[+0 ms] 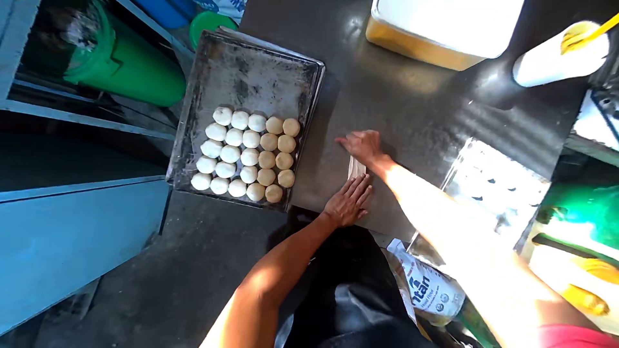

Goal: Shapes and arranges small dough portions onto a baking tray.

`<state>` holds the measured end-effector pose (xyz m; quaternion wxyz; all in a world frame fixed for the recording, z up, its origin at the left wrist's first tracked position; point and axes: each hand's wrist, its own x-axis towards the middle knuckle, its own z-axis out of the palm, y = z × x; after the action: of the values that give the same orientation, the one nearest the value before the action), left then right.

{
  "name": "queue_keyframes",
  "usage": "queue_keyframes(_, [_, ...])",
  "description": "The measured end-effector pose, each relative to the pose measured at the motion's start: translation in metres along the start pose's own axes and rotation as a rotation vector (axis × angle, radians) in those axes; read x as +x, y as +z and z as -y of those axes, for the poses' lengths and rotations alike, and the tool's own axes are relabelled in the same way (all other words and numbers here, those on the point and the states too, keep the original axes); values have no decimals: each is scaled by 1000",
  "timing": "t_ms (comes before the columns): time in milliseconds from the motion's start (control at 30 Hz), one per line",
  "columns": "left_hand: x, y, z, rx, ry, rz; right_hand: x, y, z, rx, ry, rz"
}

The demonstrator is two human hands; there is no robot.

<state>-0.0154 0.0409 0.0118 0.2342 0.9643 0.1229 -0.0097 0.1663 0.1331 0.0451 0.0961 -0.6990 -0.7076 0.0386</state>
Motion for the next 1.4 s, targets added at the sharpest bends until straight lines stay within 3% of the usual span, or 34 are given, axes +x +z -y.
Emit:
queue_keyframes(67, [0,2,1,-2,-8,-26,2,14,1,-59,-8,-161])
queue_keyframes(200, [0,-2,3,-5,-3,-14,27,7,-19,-96,-109,-72])
queue_keyframes(300, [-1,0,3,-14,0,-41,40,10,-15,-135,77,-131])
queue_keyframes(433, [-5,1,1,-22,11,-72,54,14,-30,-115,198,73])
queue_keyframes(567, [0,-2,4,-33,-6,-72,83,20,-40,-133,378,17])
queue_keyframes(733, [0,-4,6,-73,29,-65,108,19,-53,-87,372,-18])
queue_keyframes(833, [-12,-22,6,-301,-34,-301,43,10,-21,-50,243,59])
queue_keyframes(900, [-19,-36,4,-448,-294,-482,-54,0,22,12,145,123])
queue_keyframes(967, [-18,-44,9,-480,-470,-463,-158,0,60,135,117,135])
queue_keyframes(1033, [-17,-37,12,-460,-440,-419,-212,-10,78,194,113,90])
queue_keyframes(1167, [-18,-27,3,-473,-352,-376,-190,-34,56,193,213,69])
queue_keyframes(1300, [-17,-47,2,-502,-401,-409,-140,-27,27,205,108,17])
queue_keyframes(1400, [-25,-73,21,-377,-539,-411,-123,-41,28,211,322,104])
